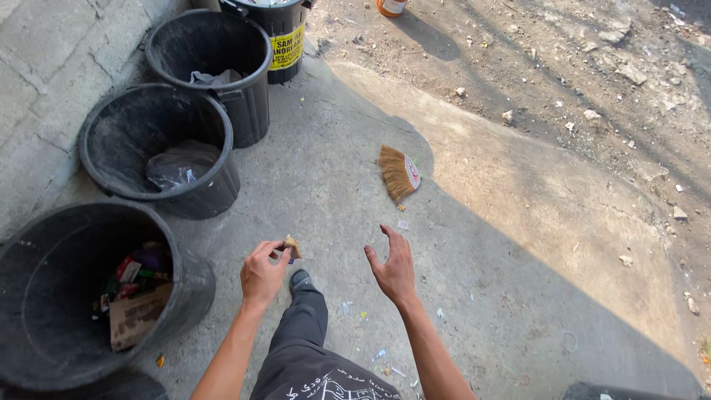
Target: The person picks up trash items including wrappers and an electrical plug by hand and places them into trash bins.
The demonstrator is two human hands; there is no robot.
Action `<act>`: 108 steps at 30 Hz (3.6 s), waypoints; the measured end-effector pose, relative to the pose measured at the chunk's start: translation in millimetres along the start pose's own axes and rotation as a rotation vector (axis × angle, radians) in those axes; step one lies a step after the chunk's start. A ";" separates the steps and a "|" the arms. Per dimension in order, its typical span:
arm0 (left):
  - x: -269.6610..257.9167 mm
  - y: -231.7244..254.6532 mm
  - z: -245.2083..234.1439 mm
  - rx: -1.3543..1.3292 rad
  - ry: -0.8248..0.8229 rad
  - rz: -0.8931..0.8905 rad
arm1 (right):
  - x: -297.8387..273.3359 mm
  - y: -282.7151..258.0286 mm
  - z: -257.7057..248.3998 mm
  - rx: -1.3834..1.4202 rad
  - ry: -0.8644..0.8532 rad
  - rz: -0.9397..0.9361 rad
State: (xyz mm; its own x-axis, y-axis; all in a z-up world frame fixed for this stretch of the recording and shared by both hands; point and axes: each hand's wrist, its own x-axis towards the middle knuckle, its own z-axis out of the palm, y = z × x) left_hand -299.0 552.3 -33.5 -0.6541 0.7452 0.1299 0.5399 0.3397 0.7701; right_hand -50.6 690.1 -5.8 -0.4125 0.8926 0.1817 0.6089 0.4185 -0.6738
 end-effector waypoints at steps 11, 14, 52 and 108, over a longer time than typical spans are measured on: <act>308.1 15.9 4.0 0.031 -0.063 0.029 | 275.5 -38.5 58.4 0.015 0.026 0.075; 376.9 11.2 19.6 0.048 -0.090 0.005 | 343.4 -31.2 82.6 0.003 0.029 0.107; 1281.3 -26.1 150.8 0.041 0.100 -0.048 | 1197.4 -69.8 320.7 0.101 -0.121 -0.002; 521.7 403.5 540.4 -0.177 -1.726 1.421 | 417.2 79.6 11.1 -0.175 1.446 1.650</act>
State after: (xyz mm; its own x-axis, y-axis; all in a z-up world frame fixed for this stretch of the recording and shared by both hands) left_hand -136.1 1388.3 7.5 0.9976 0.0448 0.0530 -0.0093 -0.6704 0.7419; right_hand -181.8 1093.9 8.4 0.9810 -0.1938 -0.0096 -0.1440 -0.6942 -0.7053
